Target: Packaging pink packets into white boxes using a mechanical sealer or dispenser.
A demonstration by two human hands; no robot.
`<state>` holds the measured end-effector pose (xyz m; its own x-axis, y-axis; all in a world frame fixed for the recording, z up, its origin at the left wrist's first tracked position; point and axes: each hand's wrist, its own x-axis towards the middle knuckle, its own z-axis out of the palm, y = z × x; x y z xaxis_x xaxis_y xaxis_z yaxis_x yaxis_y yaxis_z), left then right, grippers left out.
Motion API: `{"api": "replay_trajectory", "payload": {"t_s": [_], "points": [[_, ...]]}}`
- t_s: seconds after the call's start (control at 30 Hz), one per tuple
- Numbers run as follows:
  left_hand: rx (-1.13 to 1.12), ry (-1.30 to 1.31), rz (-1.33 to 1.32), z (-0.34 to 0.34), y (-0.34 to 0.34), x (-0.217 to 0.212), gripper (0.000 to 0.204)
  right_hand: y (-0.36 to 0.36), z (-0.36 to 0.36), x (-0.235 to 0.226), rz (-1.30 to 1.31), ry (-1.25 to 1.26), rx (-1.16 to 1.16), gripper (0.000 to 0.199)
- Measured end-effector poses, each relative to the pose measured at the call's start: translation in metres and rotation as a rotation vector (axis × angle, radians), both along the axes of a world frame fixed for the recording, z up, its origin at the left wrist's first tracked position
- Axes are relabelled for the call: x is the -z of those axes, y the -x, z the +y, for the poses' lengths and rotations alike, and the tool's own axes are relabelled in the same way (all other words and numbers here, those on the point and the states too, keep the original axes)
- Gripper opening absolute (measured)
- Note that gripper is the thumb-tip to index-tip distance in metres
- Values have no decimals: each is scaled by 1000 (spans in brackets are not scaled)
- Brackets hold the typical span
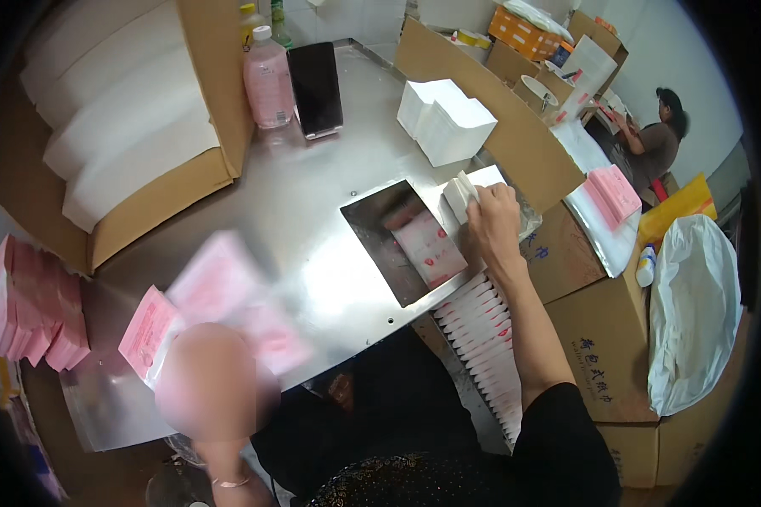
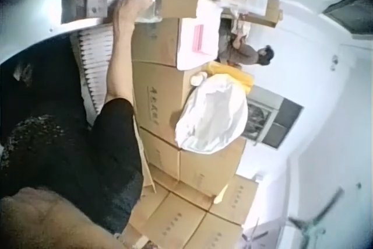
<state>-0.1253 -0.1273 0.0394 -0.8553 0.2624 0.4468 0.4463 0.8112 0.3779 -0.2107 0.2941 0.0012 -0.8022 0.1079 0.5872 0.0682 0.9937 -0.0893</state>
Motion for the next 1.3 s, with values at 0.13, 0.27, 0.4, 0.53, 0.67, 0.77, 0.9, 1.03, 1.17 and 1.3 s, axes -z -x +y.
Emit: {"api": "replay_trajectory", "payload": {"t_s": [0.13,0.27,0.4,0.53,0.67,0.77,0.9,1.03,1.17,1.3], "points": [[360,97,-41,77,14,40,36,-9,-19,2,126,62,-197,35],[160,-2,-102,74,21,36,64,-83,-147,-15,-97,-105,-900,36],[75,56,-39,85,18,44,71,-50,-159,8,-224,-117,-729,31],[-44,56,12,97,29,42,79,-38,-190,-3,-155,-103,-770,23],[63,193,15,68,30,45,51,-36,-121,-7,46,87,-533,22],[-83,264,53,85,29,42,57,-11,-51,-13,215,-176,-8,25],[-43,327,-126,97,22,33,61,1,-15,11,75,-150,81,13],[21,285,133,92,39,27,52,-2,-10,1,-28,-14,54,14],[57,213,-6,95,34,32,42,-5,3,9,102,52,-48,22],[170,156,-139,95,28,34,37,-21,-37,10,180,149,-305,40]]}}
